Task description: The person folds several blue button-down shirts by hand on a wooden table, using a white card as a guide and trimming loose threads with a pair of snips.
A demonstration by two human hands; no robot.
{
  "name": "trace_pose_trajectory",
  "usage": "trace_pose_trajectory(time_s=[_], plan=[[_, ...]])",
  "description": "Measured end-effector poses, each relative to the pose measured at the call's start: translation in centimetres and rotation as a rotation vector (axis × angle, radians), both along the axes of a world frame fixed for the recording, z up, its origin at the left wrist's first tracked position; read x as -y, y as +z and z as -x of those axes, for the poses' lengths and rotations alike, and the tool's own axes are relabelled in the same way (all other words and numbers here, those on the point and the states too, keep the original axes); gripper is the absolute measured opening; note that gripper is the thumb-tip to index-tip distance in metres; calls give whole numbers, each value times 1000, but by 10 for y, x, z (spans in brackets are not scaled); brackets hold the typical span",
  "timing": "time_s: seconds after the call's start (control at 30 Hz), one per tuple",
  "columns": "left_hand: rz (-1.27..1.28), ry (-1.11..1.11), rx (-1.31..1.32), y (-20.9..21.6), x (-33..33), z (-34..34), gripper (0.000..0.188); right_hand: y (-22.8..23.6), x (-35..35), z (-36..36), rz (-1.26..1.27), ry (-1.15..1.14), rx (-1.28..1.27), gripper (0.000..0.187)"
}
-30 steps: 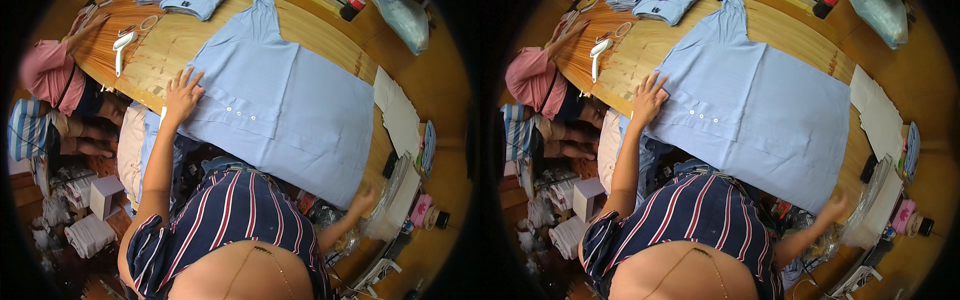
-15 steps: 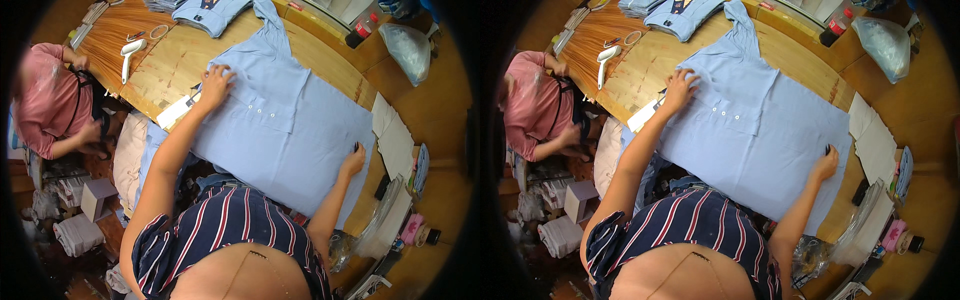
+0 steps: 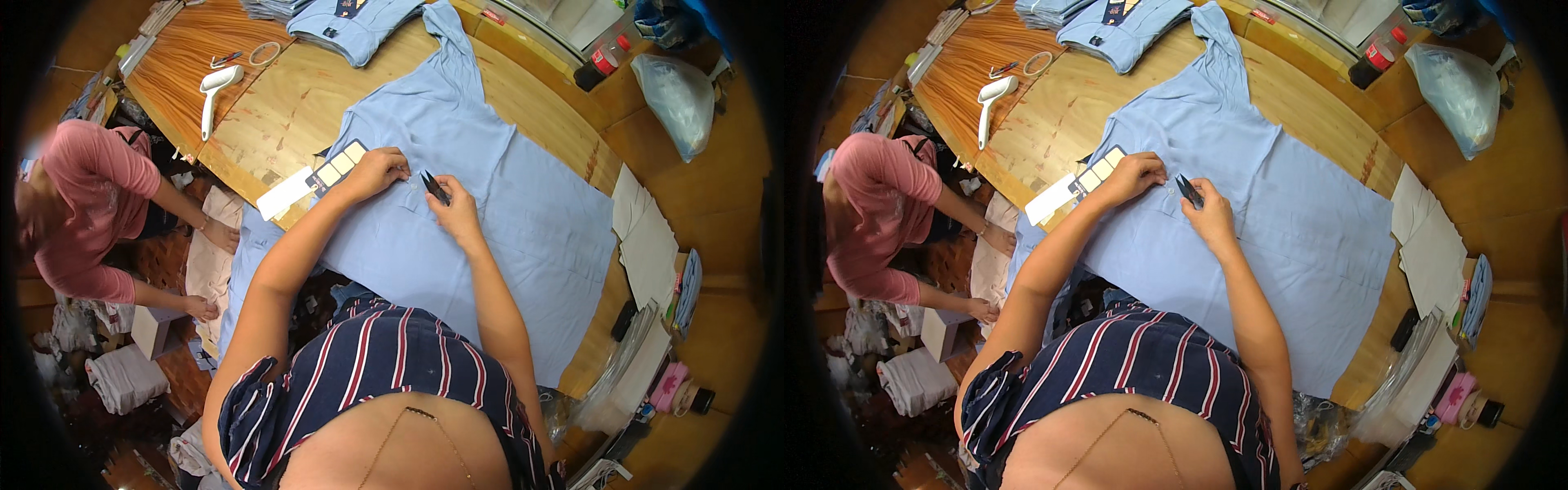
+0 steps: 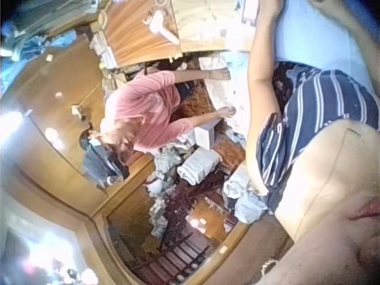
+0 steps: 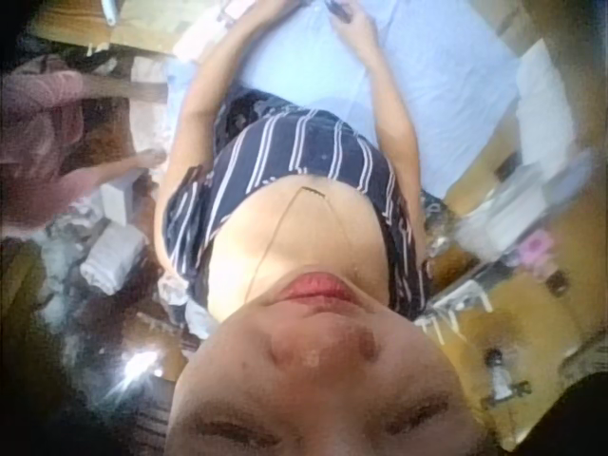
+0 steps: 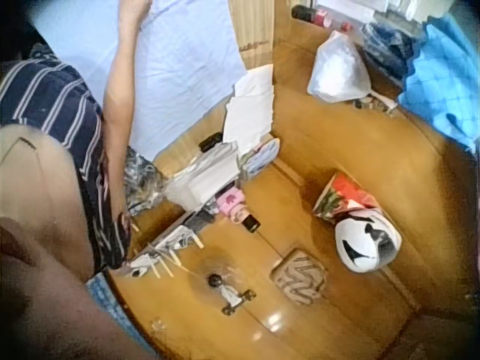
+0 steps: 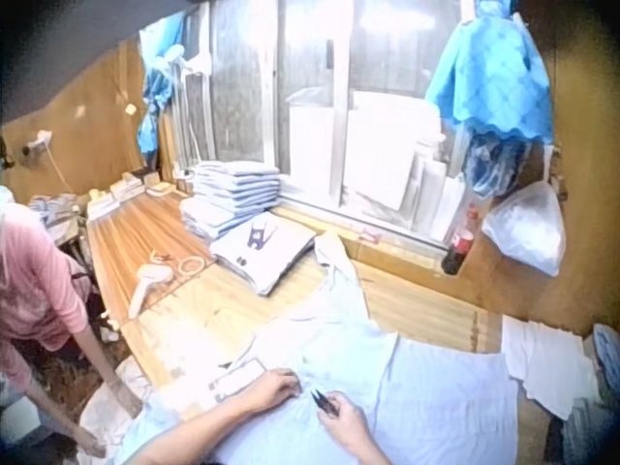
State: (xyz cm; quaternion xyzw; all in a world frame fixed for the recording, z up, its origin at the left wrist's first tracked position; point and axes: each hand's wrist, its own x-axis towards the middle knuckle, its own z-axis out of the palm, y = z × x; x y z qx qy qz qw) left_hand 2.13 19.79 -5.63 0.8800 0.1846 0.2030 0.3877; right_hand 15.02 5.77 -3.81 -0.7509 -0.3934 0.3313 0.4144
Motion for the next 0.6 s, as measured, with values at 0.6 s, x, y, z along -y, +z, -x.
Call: trace_pose_trajectory(time_s=[0.6], plan=[[186, 98, -33, 11, 1, -2, 6, 8, -10, 7, 52, 160, 404, 24]])
